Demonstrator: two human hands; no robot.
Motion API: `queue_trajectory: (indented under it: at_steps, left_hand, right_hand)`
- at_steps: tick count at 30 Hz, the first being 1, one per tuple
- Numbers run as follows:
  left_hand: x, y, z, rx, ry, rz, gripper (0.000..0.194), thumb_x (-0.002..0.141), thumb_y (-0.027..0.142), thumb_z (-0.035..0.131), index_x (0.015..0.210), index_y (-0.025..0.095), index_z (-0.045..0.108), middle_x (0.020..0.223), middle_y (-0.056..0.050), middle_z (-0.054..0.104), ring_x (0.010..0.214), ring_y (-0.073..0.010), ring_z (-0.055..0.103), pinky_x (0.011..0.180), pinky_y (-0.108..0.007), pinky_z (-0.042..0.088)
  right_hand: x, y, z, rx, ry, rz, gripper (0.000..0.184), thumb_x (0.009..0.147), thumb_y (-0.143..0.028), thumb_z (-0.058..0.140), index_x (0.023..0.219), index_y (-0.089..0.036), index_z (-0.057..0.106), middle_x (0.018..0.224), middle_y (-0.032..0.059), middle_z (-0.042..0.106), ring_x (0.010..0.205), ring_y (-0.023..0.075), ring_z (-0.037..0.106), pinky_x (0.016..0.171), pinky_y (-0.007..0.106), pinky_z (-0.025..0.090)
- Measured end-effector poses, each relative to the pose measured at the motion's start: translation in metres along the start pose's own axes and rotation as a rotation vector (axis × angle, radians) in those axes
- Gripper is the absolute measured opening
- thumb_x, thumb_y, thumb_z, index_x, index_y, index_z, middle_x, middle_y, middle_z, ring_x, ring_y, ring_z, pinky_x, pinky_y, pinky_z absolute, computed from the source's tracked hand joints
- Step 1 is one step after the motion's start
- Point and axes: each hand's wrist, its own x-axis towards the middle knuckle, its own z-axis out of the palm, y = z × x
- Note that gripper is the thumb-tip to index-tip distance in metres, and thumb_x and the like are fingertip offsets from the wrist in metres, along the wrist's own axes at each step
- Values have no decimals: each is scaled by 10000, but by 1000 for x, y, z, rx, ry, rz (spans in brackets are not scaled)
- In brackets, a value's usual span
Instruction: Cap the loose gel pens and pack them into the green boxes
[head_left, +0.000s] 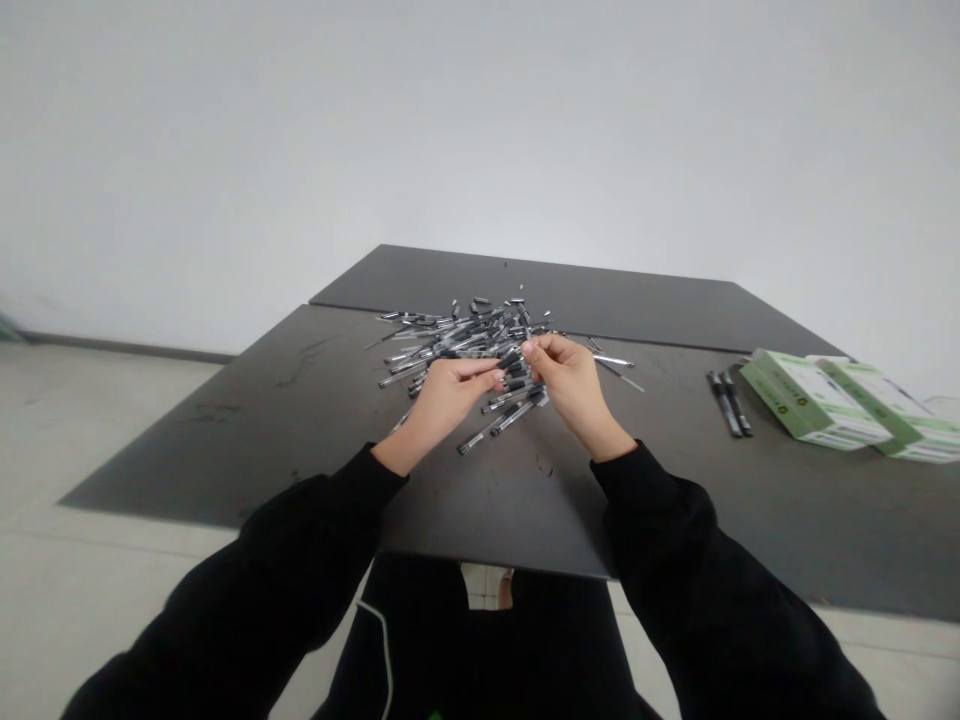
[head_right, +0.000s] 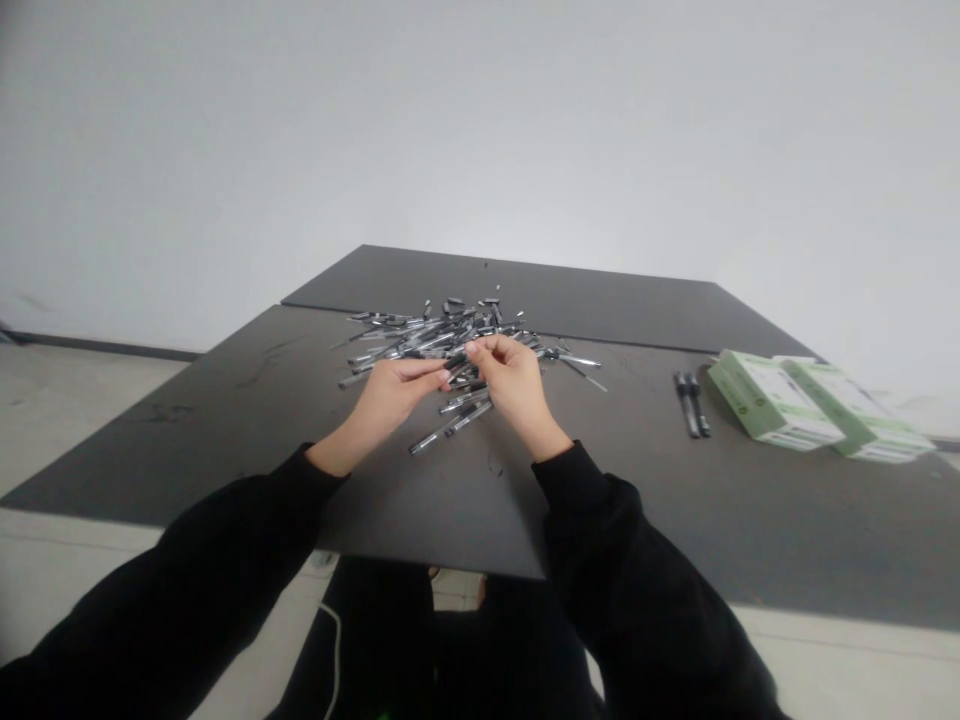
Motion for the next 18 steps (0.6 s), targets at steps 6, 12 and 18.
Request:
queue_trajectory:
  at_steps: [6, 12, 18]
  left_hand:
    - [4, -7, 1, -355, -253, -387, 358, 894, 427, 582, 727, 129, 688, 632, -5, 576, 432, -60, 358, 391, -201, 219]
    - [5, -9, -3, -364, -191, -272, 171, 790, 277, 754, 763, 117, 701, 717, -7, 585, 492, -38, 405, 390, -144, 243]
    - [4, -2, -6, -497, -336, -536, 314, 920, 403, 619, 844, 109, 699, 680, -10, 572, 410, -37, 350, 346, -158, 220]
  right_hand:
    - [-2, 1, 3, -12, -1, 21, 379, 788, -555, 727, 751, -189, 631, 565, -54, 502, 533, 99, 444, 551, 264, 372]
    - [1, -2, -1, -26, 6, -11, 387, 791, -572, 725, 760, -199, 627, 558, -54, 498, 530, 103, 448, 546, 265, 362]
    - [0, -2, -1, -25, -2, -7, 383, 794, -566, 729, 751, -202, 616, 568, -52, 499, 539, 102, 452, 549, 265, 365]
